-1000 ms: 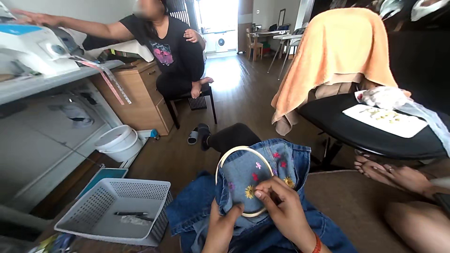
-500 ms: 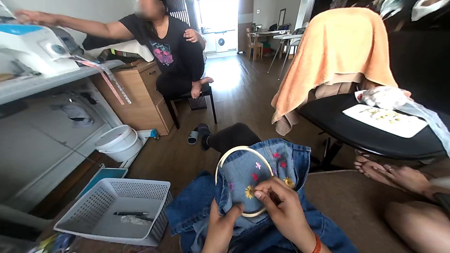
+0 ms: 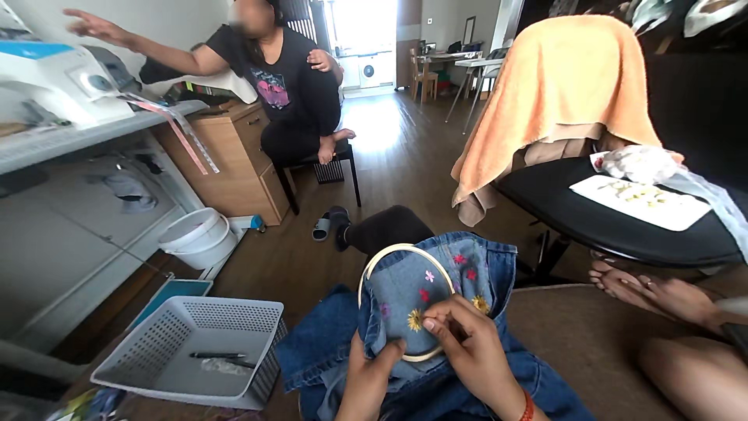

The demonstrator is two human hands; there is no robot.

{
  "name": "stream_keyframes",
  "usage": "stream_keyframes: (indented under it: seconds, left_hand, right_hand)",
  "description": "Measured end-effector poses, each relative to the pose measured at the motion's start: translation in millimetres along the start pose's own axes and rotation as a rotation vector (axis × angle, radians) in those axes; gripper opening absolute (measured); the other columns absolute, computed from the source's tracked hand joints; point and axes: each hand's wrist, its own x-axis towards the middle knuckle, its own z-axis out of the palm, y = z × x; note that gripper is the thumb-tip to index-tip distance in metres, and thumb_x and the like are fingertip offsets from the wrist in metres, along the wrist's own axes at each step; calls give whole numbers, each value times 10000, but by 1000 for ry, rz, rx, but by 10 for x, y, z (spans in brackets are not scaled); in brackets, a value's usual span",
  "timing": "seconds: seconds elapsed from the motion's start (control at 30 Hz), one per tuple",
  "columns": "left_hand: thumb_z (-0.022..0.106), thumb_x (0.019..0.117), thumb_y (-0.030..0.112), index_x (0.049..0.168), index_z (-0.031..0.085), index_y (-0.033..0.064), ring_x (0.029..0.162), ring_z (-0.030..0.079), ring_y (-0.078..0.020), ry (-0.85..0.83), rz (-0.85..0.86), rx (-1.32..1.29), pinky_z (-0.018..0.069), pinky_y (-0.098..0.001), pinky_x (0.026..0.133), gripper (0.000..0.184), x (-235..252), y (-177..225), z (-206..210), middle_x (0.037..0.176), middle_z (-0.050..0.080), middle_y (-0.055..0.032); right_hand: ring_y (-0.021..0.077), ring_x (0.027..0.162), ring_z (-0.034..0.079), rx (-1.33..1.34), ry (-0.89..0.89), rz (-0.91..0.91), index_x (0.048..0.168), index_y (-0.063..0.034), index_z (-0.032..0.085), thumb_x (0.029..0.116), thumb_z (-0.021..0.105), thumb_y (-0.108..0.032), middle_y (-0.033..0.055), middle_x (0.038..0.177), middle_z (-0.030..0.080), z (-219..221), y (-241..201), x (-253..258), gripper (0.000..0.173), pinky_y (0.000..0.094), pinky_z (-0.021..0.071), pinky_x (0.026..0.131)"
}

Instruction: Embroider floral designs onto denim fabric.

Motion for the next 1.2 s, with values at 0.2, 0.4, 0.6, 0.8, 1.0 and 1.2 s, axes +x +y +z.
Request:
stream_keyframes:
  seconds: [0.2, 0.4, 0.6, 0.8, 1.0, 1.2]
  left_hand:
    - [657, 774, -96, 1273, 495, -64, 973, 715, -103, 0, -1, 7, 609, -292, 873, 526, -1, -5, -4, 1067, 713, -68]
    - [659, 767, -100, 1268, 497, -65, 968, 716, -104, -2, 8, 1, 609, -292, 871, 528, 4, -13, -1, 1061, 714, -71]
    - [658, 767, -93, 1285, 484, -71, 978, 713, -104, 1, 5, 1, 608, -290, 873, 547, 6, -6, 1, 1074, 710, -74]
    - [651, 773, -110, 1296, 477, -65, 978, 709, -90, 12, -8, 9, 606, -282, 874, 553, -11, 23, 17, 1083, 706, -64]
    - [643, 775, -128, 1283, 492, -64, 978, 712, -93, 8, -6, -9, 607, -283, 876, 533, -13, 21, 12, 1073, 715, -60]
    - [635, 783, -131, 1294, 476, -64, 972, 713, -91, 1, -11, -12, 606, -281, 877, 540, -16, 32, 17, 1070, 713, -63]
  right_hand:
    - [-41, 638, 532, 2, 1, -2, 946, -84, 728, 959, 668, -238, -13, 834, 617, -1, 0, -6, 166, 94, 461, 560]
    - [-38, 640, 534, 10, 2, 1, 945, -78, 727, 957, 669, -227, -10, 838, 618, 0, -3, -7, 160, 94, 462, 563]
    - [-37, 637, 531, 5, 2, -5, 945, -82, 725, 961, 665, -236, -12, 833, 617, 2, 7, -3, 166, 95, 457, 560]
    - [-33, 654, 544, -3, 1, -2, 941, -87, 730, 954, 669, -230, -14, 836, 623, -2, -4, 1, 157, 99, 468, 577]
    - [-34, 657, 547, 4, 1, 0, 944, -84, 730, 955, 668, -229, -11, 840, 628, 0, -5, 1, 158, 99, 472, 580]
    - [-36, 655, 549, 17, -1, 1, 942, -82, 726, 950, 676, -227, -9, 849, 628, -1, -2, 1, 154, 98, 476, 577]
